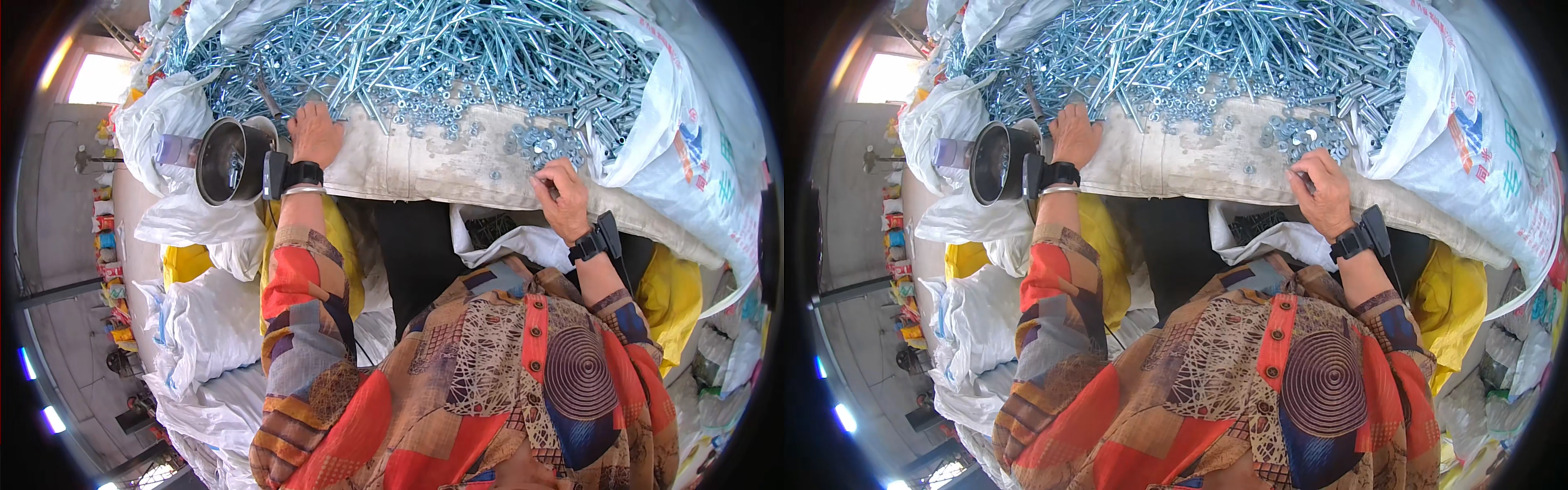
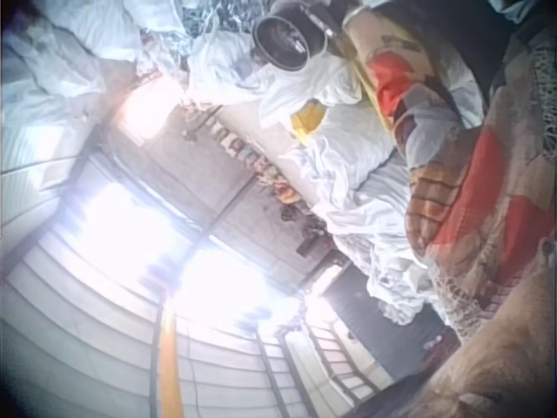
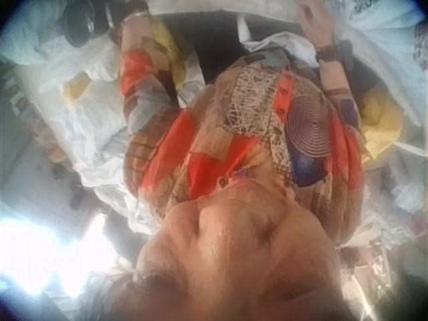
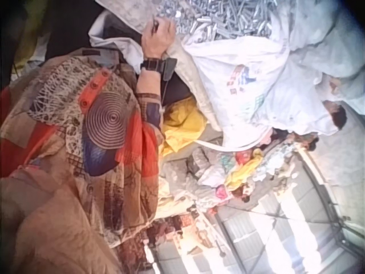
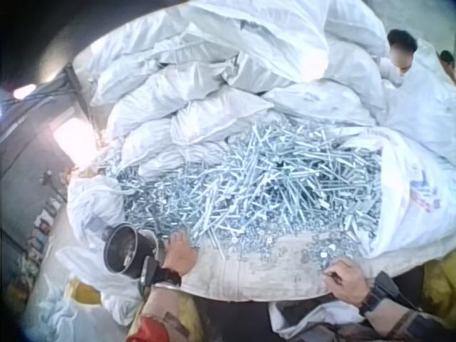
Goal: Manually sorting and assembling metal bolts and nuts into small bundles.
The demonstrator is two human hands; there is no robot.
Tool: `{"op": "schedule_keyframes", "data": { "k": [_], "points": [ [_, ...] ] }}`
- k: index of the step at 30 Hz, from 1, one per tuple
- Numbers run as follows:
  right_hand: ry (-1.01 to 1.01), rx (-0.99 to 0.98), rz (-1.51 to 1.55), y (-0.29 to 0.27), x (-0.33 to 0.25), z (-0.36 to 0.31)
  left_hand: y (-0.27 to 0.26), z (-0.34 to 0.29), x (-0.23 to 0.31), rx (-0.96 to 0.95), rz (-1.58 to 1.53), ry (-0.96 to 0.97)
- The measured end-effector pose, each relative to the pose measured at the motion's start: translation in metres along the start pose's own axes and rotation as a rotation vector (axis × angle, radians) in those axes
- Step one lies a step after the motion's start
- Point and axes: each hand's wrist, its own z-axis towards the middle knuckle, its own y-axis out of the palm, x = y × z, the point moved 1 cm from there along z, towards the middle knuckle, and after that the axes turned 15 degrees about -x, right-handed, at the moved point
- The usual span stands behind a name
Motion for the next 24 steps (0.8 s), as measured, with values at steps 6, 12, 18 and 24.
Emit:
{"op": "schedule_keyframes", "data": {
  "k": [6,12,18,24],
  "points": [
    [0.001,-0.011,-0.024,0.0,0.001,0.0,0.027,0.0,-0.007,0.219,-0.179,0.008],
    [-0.007,-0.022,-0.027,0.0,-0.002,0.002,0.035,0.004,-0.011,0.404,-0.108,0.118],
    [0.004,-0.012,-0.047,0.001,-0.001,0.001,0.021,0.008,-0.006,0.234,-0.082,0.126],
    [0.013,0.0,-0.068,0.002,0.0,0.002,0.016,0.001,0.002,0.265,0.03,0.111]
  ]
}}
